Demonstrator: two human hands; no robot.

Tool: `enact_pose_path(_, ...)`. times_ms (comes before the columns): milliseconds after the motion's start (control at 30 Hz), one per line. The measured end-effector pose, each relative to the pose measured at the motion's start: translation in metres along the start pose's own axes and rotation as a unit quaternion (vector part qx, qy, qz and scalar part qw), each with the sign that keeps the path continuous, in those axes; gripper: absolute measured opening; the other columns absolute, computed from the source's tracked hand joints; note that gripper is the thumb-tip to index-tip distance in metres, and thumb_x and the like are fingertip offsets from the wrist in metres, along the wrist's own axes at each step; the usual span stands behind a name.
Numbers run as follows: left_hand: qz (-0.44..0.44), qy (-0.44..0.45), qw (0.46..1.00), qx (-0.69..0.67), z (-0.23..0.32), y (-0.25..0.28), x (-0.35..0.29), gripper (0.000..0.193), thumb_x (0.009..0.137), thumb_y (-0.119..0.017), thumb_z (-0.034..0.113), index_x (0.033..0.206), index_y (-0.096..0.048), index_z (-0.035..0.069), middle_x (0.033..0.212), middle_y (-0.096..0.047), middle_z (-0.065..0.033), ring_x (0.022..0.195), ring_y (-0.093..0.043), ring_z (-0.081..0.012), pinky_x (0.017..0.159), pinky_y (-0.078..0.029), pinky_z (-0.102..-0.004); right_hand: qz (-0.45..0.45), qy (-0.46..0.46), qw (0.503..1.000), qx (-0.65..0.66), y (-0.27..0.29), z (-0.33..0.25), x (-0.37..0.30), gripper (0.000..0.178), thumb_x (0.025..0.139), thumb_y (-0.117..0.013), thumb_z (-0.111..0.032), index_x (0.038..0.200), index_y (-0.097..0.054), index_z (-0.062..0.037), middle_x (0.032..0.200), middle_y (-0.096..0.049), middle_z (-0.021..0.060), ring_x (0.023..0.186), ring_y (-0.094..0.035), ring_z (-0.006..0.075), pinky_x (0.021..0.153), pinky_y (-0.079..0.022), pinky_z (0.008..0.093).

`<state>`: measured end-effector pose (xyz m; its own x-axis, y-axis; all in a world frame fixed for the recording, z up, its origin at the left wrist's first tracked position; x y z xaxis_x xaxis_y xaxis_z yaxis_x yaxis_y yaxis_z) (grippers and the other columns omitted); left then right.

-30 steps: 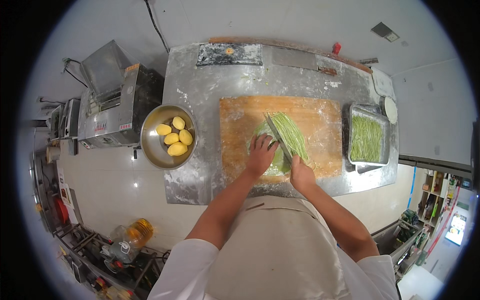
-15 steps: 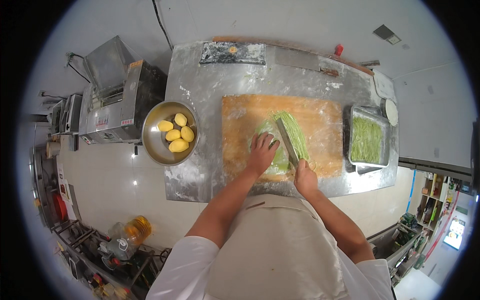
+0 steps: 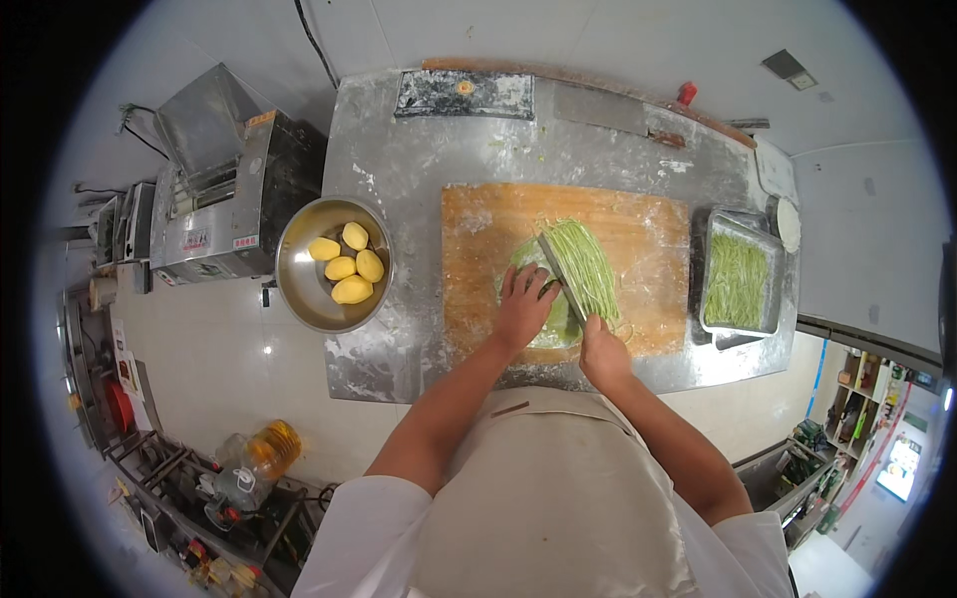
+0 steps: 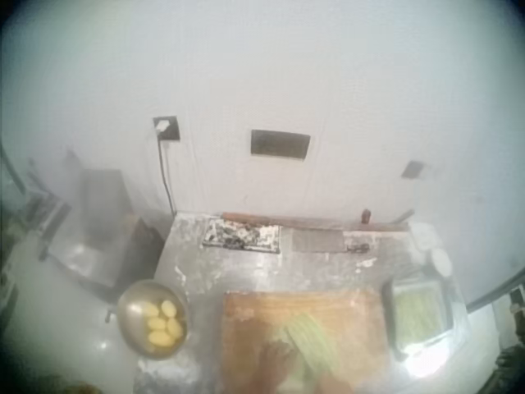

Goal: The person slices a folded green dough sheet into thin noodles using a cleaver on a wooden cutting board. The cut noodles are gathered and transferred into a metal tray. A bowl of peeled potatoes sits nearby.

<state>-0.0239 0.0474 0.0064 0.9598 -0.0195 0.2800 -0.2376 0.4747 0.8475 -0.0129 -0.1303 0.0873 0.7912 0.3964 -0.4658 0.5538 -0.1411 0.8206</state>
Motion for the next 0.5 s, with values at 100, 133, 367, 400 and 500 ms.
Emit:
enact_pose_path(100, 0.011, -0.007, 1.000, 0.014, 0.000, 0.001, 0.005, 0.032, 0.088, -0.071, 0.015, 0.120, -0.072, 0.018, 0.133, -0.058, -0.0086, 0.137, -0.048, -0.0317, 0.121, -0.030, -0.0602, 0.019, 0.010, 1.000, 0.002, -0.011, -0.002, 0.017, 0.029, 0.087, -0.059, 0.001, 0.111, -0.042, -0.0010, 0.108, -0.062, 0.0311, 0.086, -0.068, 0.0516, 0.074, -0.057, 0.0579)
enact_pose_path(133, 0.014, -0.007, 1.000, 0.014, 0.000, 0.002, 0.006, 0.033, 0.087, -0.072, 0.015, 0.119, -0.072, 0.018, 0.132, -0.058, -0.0084, 0.137, -0.048, -0.0315, 0.121, -0.031, -0.0603, 0.028, 0.015, 0.999, 0.003, -0.014, -0.001, 0.021, 0.029, 0.087, -0.058, 0.002, 0.111, -0.042, -0.0010, 0.108, -0.063, 0.0311, 0.086, -0.068, 0.0516, 0.074, -0.056, 0.0581)
enact_pose_path(367, 0.032, -0.006, 0.999, 0.018, 0.001, -0.001, 0.002, 0.035, 0.085, -0.074, 0.015, 0.120, -0.071, 0.018, 0.131, -0.058, -0.0076, 0.137, -0.048, -0.0308, 0.120, -0.032, -0.0605, 0.031, 0.024, 0.999, -0.015, 0.019, -0.005, 0.008, 0.028, 0.087, -0.057, 0.001, 0.111, -0.042, -0.0011, 0.106, -0.063, 0.0303, 0.084, -0.068, 0.0514, 0.074, -0.056, 0.0585)
enact_pose_path(400, 0.028, -0.006, 1.000, 0.013, 0.001, -0.001, 0.002, 0.036, 0.085, -0.074, 0.015, 0.120, -0.071, 0.018, 0.132, -0.058, -0.0077, 0.137, -0.047, -0.0309, 0.120, -0.031, -0.0605, 0.029, 0.029, 0.999, -0.008, 0.022, -0.002, -0.004, 0.028, 0.087, -0.058, 0.000, 0.111, -0.042, -0.0011, 0.106, -0.063, 0.0303, 0.083, -0.068, 0.0514, 0.073, -0.056, 0.0583)
enact_pose_path(500, 0.018, -0.005, 1.000, -0.002, 0.001, 0.001, 0.002, 0.037, 0.085, -0.074, 0.014, 0.121, -0.071, 0.017, 0.132, -0.057, -0.0079, 0.138, -0.046, -0.0315, 0.121, -0.030, -0.0606, 0.023, 0.007, 1.000, -0.002, 0.006, 0.011, -0.026, 0.027, 0.088, -0.058, -0.001, 0.110, -0.042, -0.0012, 0.105, -0.063, 0.0306, 0.082, -0.068, 0.0513, 0.072, -0.056, 0.0583)
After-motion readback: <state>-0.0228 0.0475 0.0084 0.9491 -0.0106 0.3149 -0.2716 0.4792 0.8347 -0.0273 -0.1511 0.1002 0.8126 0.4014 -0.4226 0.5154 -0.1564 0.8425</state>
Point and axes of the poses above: each hand's wrist, its own x-axis towards the middle knuckle, its own y-axis out of the back of the hand, z = x × y, the point moved 3 cm from there along x, towards the middle knuckle
